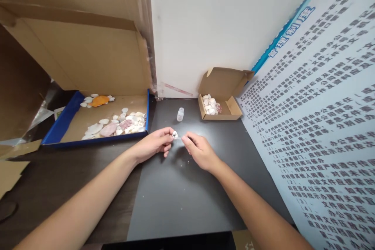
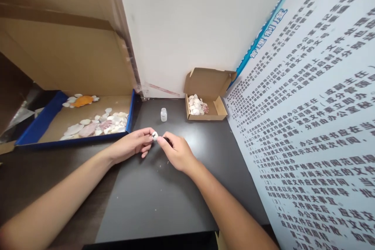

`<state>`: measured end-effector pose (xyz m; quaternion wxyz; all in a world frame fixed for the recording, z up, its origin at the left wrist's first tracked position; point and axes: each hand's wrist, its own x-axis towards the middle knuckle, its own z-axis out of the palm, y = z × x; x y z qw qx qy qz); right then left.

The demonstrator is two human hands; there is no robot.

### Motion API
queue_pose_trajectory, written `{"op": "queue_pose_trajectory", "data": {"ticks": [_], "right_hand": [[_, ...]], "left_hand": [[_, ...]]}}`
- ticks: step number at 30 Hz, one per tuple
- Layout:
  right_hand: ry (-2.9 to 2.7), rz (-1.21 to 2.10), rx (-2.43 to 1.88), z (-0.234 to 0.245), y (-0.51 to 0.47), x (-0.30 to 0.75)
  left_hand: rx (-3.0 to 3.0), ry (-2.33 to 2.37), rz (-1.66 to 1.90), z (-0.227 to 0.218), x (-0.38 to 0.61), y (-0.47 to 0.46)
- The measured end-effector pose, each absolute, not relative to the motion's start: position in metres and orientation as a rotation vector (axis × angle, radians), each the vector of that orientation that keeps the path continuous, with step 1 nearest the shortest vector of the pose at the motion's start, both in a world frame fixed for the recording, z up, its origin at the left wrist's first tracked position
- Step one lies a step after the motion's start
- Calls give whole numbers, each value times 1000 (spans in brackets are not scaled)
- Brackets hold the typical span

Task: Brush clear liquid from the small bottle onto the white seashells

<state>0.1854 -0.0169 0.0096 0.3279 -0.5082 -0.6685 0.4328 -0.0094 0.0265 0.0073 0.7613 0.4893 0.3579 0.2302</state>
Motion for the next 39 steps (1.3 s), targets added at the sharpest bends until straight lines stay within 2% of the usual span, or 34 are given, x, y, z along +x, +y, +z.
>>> {"op": "queue_pose_trajectory", "data": {"ticks": [8,18,23,28,33,37,39], "right_hand": [[-1636,1090,-1290,-9,-10,196],[-1611,1297,-1133,-4,-14,199],[-1537,1170,-1310,-3,-12,198],[-1462,1409,-1122,-1,-10,199],[-1566,1156,-1337,-1,-11,199],[-1564,1345,-1131,1,-11,200],[-1591,1330,-1157,1,-12,200]], "left_hand": [[940,756,556,5,-10,26],[855,767,567,4,-14,28],[862,760,575,2,-14,28],[879,788,587,4,-11,27],[889,808,602,6,-10,26],[888,810,610,6,-12,25],[878,797,621,6,-13,26]]}}
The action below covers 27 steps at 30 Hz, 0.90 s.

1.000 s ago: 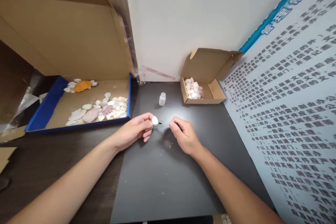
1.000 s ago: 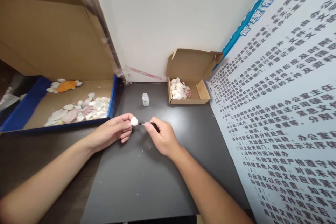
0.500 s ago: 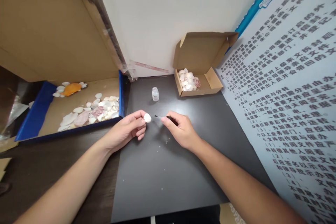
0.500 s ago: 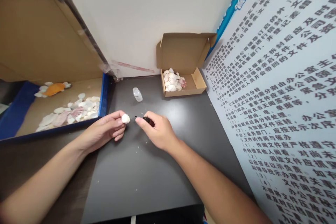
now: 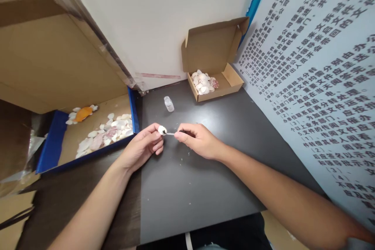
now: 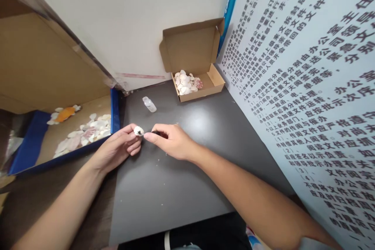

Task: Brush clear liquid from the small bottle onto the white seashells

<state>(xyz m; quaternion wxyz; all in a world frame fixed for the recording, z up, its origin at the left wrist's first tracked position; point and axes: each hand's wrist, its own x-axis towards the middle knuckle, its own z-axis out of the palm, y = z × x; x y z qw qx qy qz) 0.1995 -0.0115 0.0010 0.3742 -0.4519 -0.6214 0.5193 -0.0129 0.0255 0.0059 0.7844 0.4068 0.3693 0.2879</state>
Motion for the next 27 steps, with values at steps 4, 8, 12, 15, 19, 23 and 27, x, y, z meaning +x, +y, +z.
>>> {"op": "queue_pose_trajectory", "data": {"ticks": [4,8,12,15,19,23,27], "right_hand": [[-1627,1162,-1320,0,-12,199],[-1598,1335,-1120,1,-14,198],[-1684,1161,-1281,0,-15,197],[-1626,1274,-1185,-1,-15,196],[-1638,1227,-1256,-2,-14,197],[-1633,1163,-1295,-1,-12,198],[-1649,1270,-1218,0,-13,198]], "left_hand": [[814,772,651,5,-12,26],[723,733,645,4,-10,25],[679,728,658,5,-9,25],[668,738,665,7,-9,25],[672,743,663,8,-8,25],[686,740,664,7,-8,25],[681,736,662,6,-9,25]]}}
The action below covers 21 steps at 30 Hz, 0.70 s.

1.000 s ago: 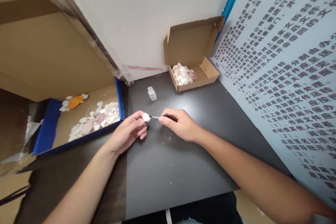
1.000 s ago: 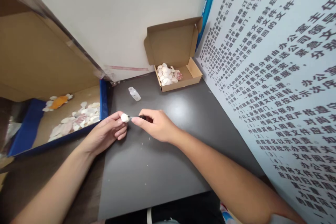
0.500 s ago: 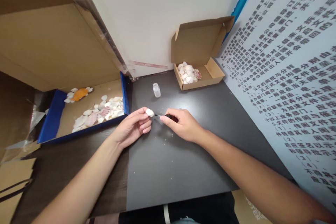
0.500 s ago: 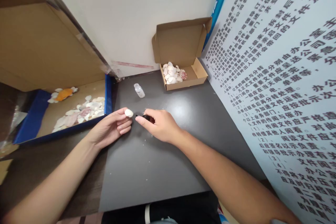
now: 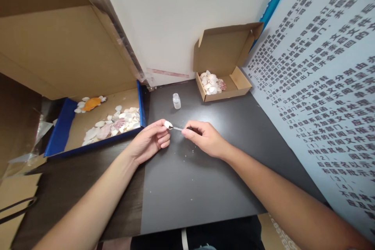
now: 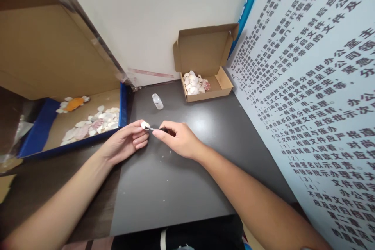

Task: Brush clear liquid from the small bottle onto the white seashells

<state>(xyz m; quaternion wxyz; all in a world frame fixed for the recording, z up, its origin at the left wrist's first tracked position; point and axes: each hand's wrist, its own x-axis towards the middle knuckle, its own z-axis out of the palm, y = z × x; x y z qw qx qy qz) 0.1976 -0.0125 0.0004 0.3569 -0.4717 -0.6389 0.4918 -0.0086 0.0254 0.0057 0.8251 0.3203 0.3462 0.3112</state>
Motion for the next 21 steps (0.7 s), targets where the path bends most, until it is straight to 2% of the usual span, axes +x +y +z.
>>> {"op": "queue_pose_trajectory", "data": {"ticks": [4,9,13,18,21], "right_hand": [[-1712,1059,-1421,1,-13,197],[-1689,1291,-1186,2,-14,198],[-1724,1169,-1310,1,-14,197],[-1716,1289,-1155,2,-16,195],[-1773,1166,-1274,1,-17,195]], "left_hand": [[684,729,664,5,-9,26],[681,734,666,6,-9,26],[682,739,669,6,-8,25],[675,742,675,7,-7,24],[680,743,676,7,-7,24]]}}
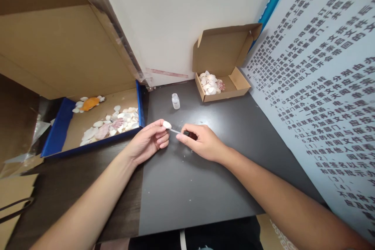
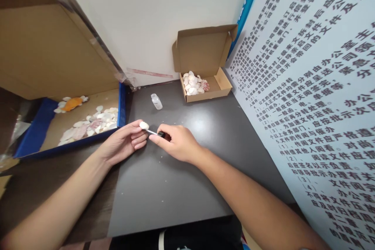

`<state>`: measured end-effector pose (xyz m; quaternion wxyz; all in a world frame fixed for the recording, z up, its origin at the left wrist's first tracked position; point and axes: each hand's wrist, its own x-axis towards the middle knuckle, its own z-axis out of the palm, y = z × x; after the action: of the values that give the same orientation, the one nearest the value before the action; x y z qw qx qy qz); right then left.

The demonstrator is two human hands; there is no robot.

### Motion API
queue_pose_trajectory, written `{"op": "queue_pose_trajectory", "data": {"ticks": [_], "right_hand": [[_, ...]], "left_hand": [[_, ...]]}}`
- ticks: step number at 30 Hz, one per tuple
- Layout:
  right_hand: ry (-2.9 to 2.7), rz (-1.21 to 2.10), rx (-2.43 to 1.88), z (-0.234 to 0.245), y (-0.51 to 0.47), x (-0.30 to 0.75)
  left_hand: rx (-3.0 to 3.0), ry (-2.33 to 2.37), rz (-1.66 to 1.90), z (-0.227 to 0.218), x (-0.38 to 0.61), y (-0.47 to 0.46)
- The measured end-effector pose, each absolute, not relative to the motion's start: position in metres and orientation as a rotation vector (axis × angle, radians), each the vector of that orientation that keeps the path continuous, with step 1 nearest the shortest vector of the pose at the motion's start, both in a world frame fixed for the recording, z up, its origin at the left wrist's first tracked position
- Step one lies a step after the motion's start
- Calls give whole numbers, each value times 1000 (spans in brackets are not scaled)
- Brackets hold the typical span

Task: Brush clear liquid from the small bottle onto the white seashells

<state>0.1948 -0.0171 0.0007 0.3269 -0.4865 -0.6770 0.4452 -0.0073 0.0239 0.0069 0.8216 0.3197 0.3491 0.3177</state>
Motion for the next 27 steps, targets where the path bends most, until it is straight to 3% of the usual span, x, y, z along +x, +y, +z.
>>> {"op": "queue_pose_trajectory", "data": {"ticks": [12,21,27], "right_hand": [[-1692,964,-1485,-3,-15,195],[-1645,1094,-1258,-8,-13,195],[-1624,932,-1501,-6,-9,199]], "left_hand": [[670,710,660,7,-9,24],[527,615,609,2,-4,27],[497,597,613,0,-6,26]]}}
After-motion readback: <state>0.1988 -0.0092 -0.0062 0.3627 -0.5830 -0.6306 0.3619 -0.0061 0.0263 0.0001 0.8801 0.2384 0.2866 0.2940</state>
